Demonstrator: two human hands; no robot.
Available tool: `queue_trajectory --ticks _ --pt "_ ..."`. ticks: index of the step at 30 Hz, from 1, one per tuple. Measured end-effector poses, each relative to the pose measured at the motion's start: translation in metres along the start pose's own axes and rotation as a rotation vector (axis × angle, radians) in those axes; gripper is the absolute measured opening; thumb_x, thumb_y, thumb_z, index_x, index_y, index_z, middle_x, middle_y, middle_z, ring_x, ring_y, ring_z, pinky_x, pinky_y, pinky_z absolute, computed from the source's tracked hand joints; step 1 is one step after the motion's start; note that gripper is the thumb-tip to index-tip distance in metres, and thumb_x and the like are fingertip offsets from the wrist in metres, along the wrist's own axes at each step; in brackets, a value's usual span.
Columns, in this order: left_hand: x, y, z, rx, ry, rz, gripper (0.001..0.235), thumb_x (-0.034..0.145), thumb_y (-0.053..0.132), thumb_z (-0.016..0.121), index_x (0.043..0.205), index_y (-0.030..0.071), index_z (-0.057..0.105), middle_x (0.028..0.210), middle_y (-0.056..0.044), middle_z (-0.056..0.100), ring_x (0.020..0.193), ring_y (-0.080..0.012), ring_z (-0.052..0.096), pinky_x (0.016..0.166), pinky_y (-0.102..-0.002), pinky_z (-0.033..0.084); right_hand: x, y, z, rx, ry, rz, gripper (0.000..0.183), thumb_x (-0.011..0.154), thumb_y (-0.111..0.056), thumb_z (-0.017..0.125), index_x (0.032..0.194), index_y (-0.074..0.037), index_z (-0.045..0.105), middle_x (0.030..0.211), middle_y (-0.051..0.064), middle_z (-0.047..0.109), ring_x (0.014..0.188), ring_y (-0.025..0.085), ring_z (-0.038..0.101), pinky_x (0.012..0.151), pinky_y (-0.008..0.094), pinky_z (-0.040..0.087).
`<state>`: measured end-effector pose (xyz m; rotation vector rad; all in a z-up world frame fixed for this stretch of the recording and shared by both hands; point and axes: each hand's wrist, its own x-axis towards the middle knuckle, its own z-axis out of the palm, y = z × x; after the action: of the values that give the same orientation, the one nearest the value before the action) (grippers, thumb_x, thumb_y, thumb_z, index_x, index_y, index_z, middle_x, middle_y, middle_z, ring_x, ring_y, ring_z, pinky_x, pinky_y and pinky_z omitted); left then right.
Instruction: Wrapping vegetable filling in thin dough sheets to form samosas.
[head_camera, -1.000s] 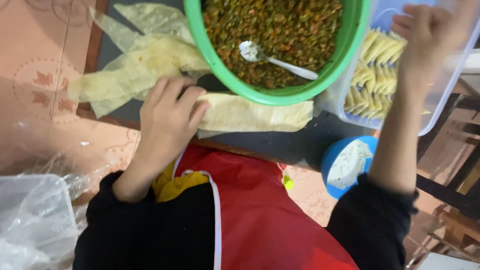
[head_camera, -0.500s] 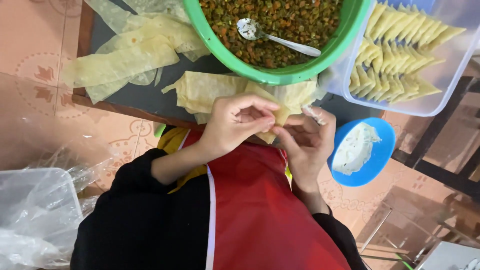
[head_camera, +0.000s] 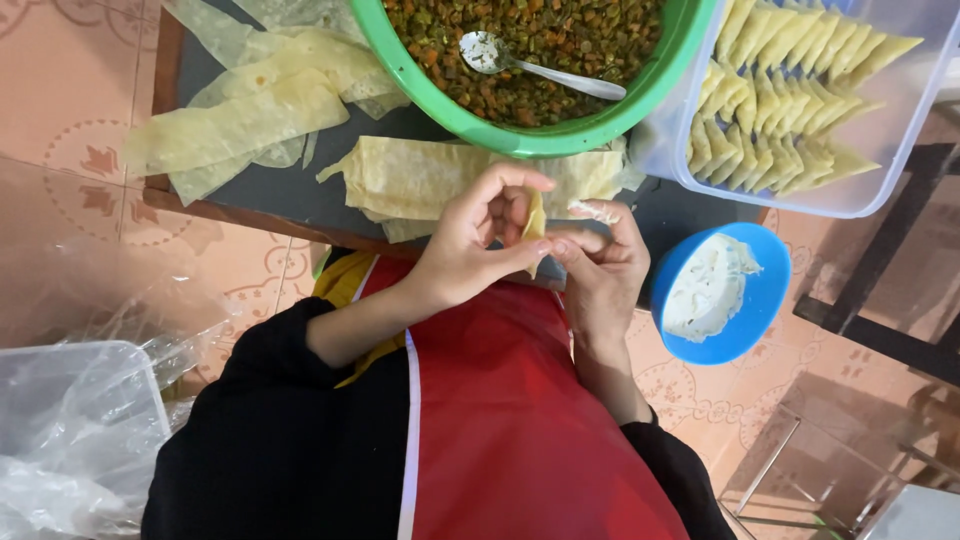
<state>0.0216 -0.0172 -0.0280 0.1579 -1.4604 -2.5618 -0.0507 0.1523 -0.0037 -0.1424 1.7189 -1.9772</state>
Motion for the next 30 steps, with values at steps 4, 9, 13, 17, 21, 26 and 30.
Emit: queue_trajectory --ticks 4,9,13,17,21,26,30 --pt "-0.001 0.001 0.000 -0.097 -0.020 0.030 0.055 0.096 0.001 0.078 0.142 0.008 0.050 0.102 0.003 0.050 0.091 -0.0047 0.056 0.080 -0.019 0.050 -0.003 -0.009 0.008 -0.077 0.007 -0.009 0.041 0.095 0.017 0.067 0.130 0.000 0.053 0.102 0.021 0.078 0.093 0.019 0.074 0.089 0.028 0.058" --pt "0.001 0.005 0.000 -0.193 0.000 0.006 0.049 0.097 -0.004 0.074 0.141 0.002 0.053 0.108 -0.001 0.057 0.099 -0.0073 0.061 0.093 -0.023 0.056 -0.004 -0.007 0.002 -0.102 -0.053 -0.124 0.050 0.093 0.016 0.073 0.134 -0.002 0.050 0.111 0.019 0.073 0.101 0.021 0.073 0.093 0.030 0.060" --pt "0.002 -0.008 -0.003 -0.229 0.016 -0.028 0.043 0.096 -0.005 0.074 0.135 -0.001 0.057 0.108 -0.006 0.064 0.098 -0.0106 0.067 0.088 -0.026 0.059 -0.006 -0.012 0.005 -0.106 -0.117 -0.145 0.052 0.092 0.013 0.074 0.135 -0.004 0.049 0.114 0.018 0.071 0.105 0.021 0.072 0.093 0.030 0.060" --pt "0.001 -0.021 -0.005 -0.264 0.067 0.022 0.023 0.096 -0.007 0.074 0.117 -0.004 0.063 0.112 -0.012 0.070 0.101 -0.0154 0.072 0.089 -0.029 0.062 -0.011 -0.013 0.007 -0.223 -0.075 -0.161 0.050 0.096 0.014 0.071 0.136 -0.004 0.047 0.115 0.019 0.071 0.105 0.021 0.072 0.091 0.029 0.060" --pt "0.001 -0.029 -0.007 -0.244 0.087 0.086 0.015 0.097 -0.009 0.074 0.109 -0.005 0.066 0.107 -0.016 0.072 0.100 -0.0178 0.074 0.091 -0.031 0.064 -0.015 -0.024 0.018 -0.324 -0.110 -0.218 0.058 0.094 0.015 0.070 0.139 -0.006 0.041 0.117 0.017 0.068 0.106 0.021 0.071 0.093 0.030 0.061" --pt "0.000 -0.024 -0.011 -0.180 0.123 0.159 0.017 0.093 -0.011 0.072 0.106 -0.003 0.066 0.102 -0.012 0.071 0.090 -0.0167 0.073 0.081 -0.030 0.065 -0.010 -0.012 0.010 -0.364 -0.015 -0.235 0.046 0.101 0.015 0.064 0.136 -0.006 0.043 0.112 0.014 0.068 0.098 0.017 0.071 0.083 0.025 0.057" --pt "-0.013 0.008 -0.063 0.697 0.434 0.491 0.018 0.092 -0.011 0.073 0.102 0.003 0.067 0.097 -0.006 0.070 0.083 -0.0120 0.070 0.067 -0.024 0.063 -0.001 -0.007 0.004 -0.313 0.083 -0.261 0.047 0.100 0.016 0.062 0.136 -0.007 0.041 0.107 0.009 0.064 0.092 0.014 0.069 0.079 0.023 0.057"
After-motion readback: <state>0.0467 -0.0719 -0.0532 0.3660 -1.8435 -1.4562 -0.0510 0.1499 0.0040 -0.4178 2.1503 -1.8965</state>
